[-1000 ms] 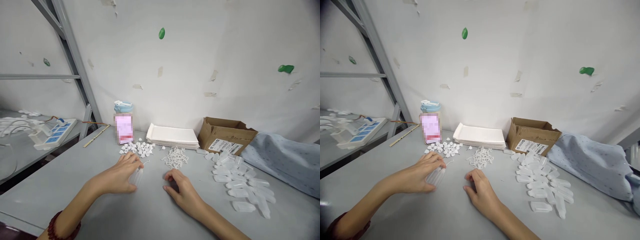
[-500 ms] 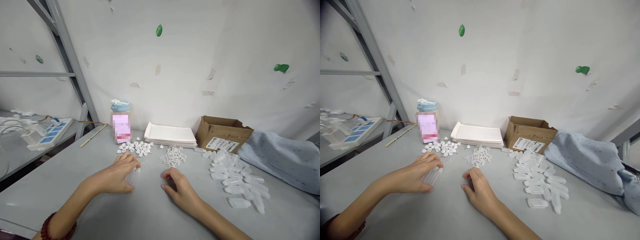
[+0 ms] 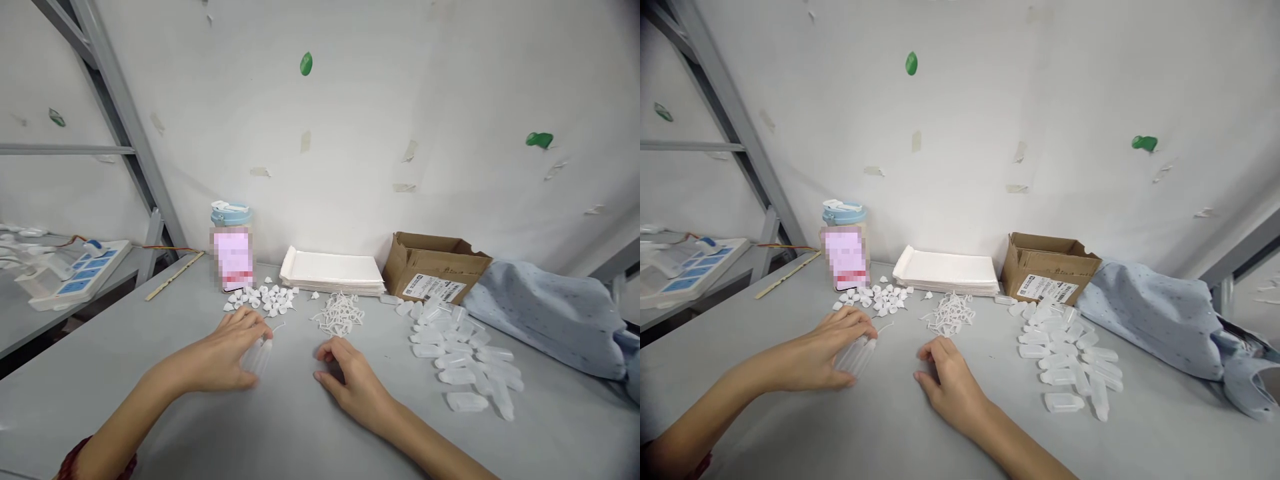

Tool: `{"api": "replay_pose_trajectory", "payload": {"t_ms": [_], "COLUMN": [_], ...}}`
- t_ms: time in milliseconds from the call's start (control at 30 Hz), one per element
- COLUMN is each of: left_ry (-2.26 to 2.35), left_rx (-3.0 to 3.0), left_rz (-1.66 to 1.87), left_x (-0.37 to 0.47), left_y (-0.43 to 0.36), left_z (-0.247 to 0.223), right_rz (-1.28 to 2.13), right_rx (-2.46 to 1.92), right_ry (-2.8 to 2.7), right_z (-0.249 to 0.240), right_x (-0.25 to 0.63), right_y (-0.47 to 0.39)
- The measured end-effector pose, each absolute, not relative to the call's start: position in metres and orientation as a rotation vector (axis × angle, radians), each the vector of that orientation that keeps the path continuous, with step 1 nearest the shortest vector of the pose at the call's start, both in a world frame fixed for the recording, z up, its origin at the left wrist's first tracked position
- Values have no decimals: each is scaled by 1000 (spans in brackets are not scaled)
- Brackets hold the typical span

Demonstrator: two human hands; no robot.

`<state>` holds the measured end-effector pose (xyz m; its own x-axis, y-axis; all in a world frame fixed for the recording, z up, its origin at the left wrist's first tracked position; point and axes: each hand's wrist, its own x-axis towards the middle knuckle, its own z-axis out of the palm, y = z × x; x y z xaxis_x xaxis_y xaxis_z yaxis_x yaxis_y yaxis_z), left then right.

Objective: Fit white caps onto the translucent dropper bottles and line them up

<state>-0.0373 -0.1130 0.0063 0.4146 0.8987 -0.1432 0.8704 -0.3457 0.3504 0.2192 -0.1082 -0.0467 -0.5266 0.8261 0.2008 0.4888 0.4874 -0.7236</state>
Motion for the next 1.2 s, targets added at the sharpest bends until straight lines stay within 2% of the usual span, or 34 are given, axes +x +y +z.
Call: {"api": "replay_pose_trajectory", "payload": {"t_ms": [767, 1200], "left_ry": [1585, 1385], "left_rx": [2261, 2475], "left_rz": [185, 423], "left_x": [-30, 52], "left_y": [-116, -93], "left_z": [22, 17], "right_rz": [814, 854], "right_rx": [-1076, -1108], "right_ry": [-2199, -2218], "right_z": [-46, -37], "right_x": [219, 238], "right_y": [-110, -113]}}
